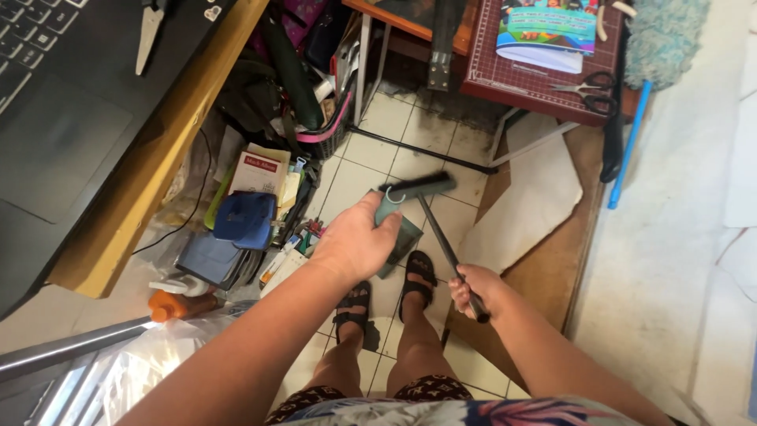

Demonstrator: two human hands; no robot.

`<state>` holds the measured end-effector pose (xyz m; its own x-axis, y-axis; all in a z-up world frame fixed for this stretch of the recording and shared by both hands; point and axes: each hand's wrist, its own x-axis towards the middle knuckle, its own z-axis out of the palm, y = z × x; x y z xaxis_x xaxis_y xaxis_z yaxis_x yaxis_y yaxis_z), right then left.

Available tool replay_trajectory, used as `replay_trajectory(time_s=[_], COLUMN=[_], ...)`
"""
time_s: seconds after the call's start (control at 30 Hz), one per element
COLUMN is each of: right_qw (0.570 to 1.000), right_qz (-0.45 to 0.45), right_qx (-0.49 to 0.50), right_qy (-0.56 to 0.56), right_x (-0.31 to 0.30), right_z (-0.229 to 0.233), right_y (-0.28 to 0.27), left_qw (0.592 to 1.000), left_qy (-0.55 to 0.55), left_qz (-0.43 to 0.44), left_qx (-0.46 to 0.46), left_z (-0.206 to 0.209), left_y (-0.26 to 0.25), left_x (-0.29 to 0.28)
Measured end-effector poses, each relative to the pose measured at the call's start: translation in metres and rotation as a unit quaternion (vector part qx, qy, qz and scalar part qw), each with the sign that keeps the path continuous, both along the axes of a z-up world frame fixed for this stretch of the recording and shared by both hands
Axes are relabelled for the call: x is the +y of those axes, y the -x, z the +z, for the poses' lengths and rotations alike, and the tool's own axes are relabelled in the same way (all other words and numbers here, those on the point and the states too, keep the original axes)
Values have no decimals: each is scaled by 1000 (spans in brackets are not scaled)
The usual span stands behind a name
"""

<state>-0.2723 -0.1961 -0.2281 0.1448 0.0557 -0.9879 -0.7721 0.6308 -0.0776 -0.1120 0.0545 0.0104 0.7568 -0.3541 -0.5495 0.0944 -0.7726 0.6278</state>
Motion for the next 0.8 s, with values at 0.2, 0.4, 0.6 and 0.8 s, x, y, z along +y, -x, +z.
replay_trajectory(time_s=[0.2,0.4,0.6,0.8], right_qw=[997,999,999,993], right_qz=[21,12,-21,-112], right_qx=[-12,-52,-30,-31], right_qy=[72,-11,37,31], right_x=[16,1,-8,-1], right_z=[62,-11,-18,15], right_y=[-11,-57,-36,13], left_qw=[1000,1000,1000,1000], left_qy=[-9,-4,4,-3], left_qz=[-14,-14,-16,-18], left_qx=[15,-24,0,-3], left_z=[14,-2,6,5], left_y=[-3,-6,-5,-5], left_x=[-2,-1,-3,-4])
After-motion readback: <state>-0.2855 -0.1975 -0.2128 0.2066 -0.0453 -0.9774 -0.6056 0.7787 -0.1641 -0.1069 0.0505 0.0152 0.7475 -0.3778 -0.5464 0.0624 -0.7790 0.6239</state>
